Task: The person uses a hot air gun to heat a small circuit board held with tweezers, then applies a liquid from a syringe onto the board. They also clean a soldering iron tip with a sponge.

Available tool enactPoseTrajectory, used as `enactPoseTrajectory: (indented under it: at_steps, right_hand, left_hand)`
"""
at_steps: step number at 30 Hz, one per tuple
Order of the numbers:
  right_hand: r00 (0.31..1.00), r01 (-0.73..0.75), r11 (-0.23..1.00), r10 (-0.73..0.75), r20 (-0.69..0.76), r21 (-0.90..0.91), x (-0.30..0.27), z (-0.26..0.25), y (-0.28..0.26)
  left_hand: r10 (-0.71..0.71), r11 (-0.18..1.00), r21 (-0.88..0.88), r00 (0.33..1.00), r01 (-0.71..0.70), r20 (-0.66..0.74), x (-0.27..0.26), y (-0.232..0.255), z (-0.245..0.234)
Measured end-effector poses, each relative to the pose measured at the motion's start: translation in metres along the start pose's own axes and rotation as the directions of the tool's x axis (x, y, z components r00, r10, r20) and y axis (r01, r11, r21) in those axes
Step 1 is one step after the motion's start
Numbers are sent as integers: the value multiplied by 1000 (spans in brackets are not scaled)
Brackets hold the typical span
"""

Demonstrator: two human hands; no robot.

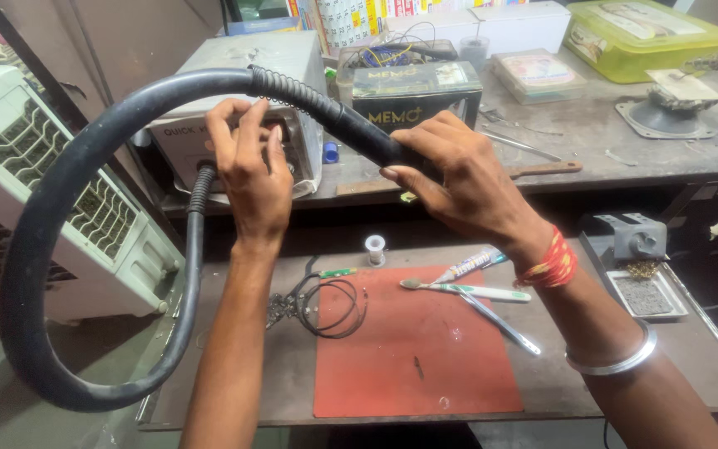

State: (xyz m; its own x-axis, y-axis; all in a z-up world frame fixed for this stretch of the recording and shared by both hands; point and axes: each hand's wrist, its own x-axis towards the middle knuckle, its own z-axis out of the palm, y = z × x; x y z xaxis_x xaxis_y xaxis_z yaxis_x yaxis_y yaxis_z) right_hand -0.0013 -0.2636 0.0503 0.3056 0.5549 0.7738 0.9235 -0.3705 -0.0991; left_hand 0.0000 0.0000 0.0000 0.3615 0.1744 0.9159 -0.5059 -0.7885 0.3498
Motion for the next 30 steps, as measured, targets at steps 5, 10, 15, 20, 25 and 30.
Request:
enactPoseTrajectory:
  at_steps: [5,10,15,20,25,30]
  right_hand:
    - [1000,9,1000,-9,-2,8,7,2,-5]
    - [999,36,999,-36,-1,28,14,7,-11]
    - [999,43,999,-43,18,33,19,9,-14]
    - [998,69,997,-69,2,44,23,11,-16]
    - [998,59,997,-60,4,51,27,11,-17]
    - [998,62,996,-62,-2,57,27,9,-17]
  left_hand:
    - [116,993,4,993,-116,0,9,7,-6]
    - [173,985,24,985,-173,10,14,7,-9]
    - [140,990,-6,990,-140,34,17,8,-8]
    - [128,992,-9,992,-128,16,19,11,-8]
    - [109,994,14,994,-109,-6,24,16,-7]
    - [99,993,68,995,-98,-6,32,15,-6]
